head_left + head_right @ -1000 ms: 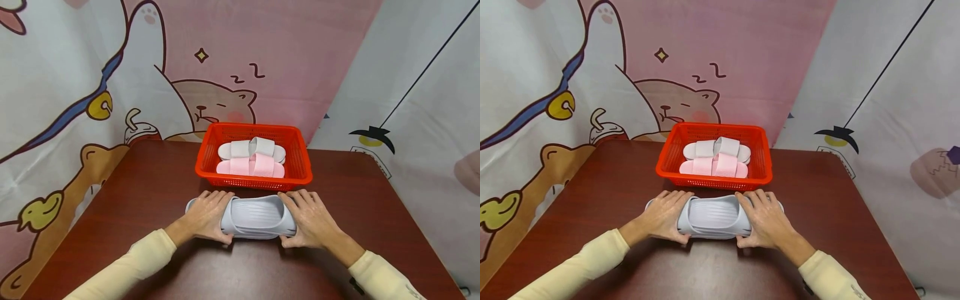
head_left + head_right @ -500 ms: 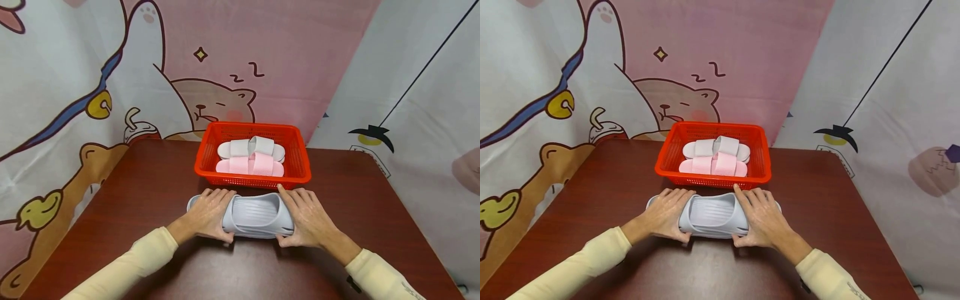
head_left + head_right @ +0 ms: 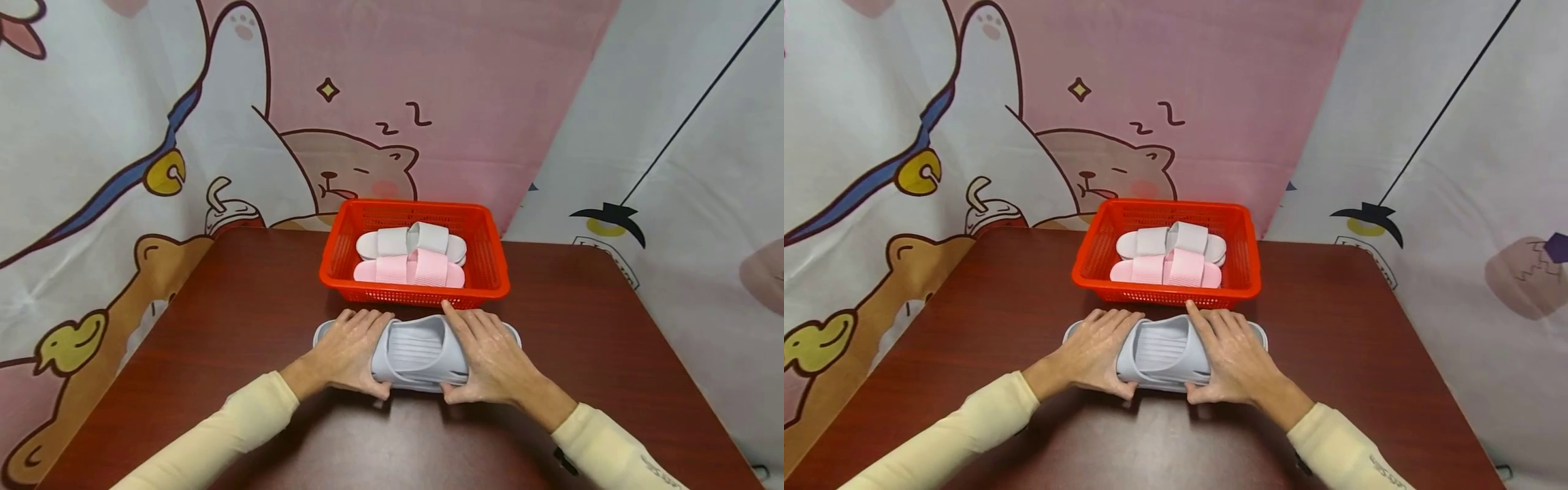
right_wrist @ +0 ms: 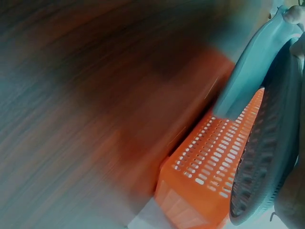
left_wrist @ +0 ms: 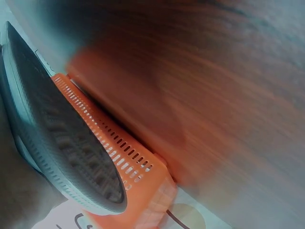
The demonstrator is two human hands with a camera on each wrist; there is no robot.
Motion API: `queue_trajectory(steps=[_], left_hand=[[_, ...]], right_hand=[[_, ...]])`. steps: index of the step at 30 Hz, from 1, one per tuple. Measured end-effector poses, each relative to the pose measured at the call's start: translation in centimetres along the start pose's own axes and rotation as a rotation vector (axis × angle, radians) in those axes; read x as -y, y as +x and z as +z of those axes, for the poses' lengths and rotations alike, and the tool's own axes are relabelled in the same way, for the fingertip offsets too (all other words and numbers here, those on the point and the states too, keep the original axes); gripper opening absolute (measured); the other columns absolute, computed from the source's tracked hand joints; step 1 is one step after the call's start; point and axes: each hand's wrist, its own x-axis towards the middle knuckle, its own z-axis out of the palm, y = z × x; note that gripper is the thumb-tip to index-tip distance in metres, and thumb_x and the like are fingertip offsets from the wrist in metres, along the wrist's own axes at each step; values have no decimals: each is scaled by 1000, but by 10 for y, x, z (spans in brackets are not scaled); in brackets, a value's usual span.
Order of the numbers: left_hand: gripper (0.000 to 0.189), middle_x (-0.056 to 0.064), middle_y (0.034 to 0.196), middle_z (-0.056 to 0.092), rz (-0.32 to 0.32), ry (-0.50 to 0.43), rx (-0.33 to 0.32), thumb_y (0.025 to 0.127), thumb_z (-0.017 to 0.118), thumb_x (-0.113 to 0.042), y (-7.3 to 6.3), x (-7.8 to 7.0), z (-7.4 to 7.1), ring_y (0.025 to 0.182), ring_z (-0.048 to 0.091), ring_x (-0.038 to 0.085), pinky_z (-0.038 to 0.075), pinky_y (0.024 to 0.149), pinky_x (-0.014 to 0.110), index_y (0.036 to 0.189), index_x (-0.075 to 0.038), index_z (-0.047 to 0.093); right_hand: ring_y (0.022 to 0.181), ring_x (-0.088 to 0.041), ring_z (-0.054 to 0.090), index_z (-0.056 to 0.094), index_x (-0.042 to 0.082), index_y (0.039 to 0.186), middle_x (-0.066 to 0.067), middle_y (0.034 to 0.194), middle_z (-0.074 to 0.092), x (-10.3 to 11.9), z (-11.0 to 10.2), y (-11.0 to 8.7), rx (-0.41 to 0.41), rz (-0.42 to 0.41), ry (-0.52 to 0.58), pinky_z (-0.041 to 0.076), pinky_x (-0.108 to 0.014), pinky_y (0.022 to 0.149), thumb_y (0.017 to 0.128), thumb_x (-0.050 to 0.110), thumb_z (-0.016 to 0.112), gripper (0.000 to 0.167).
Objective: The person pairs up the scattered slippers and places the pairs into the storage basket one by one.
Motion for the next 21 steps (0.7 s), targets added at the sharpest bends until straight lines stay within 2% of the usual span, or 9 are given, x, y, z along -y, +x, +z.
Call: queue_trajectory(steps=[8,16,21], left_hand=[[113,8,115,61,-15,-13,11,54,70,-78,1,-2,0,100,58,25,45,80,41,138,-4,51],[111,7,111,60,-12,-83,-7,53,74,-73,1,-1,1,96,57,23,49,83,39,136,-2,52],[110,6,113,60,-7,-93,1,54,72,-73,2,-2,2,97,56,22,49,83,37,136,-2,52]], right_hand=[[103,-32,57,35,-1,154,-17,117,60,5,3,6,-2,13,-3,49,-51,88,56,64,75,124],[97,-31,58,32,-2,155,-16,110,60,7,8,6,-21,29,29,49,-50,86,53,61,78,128],[95,-31,58,31,-4,155,-16,109,61,9,12,8,-32,22,48,50,-50,85,54,59,79,128]])
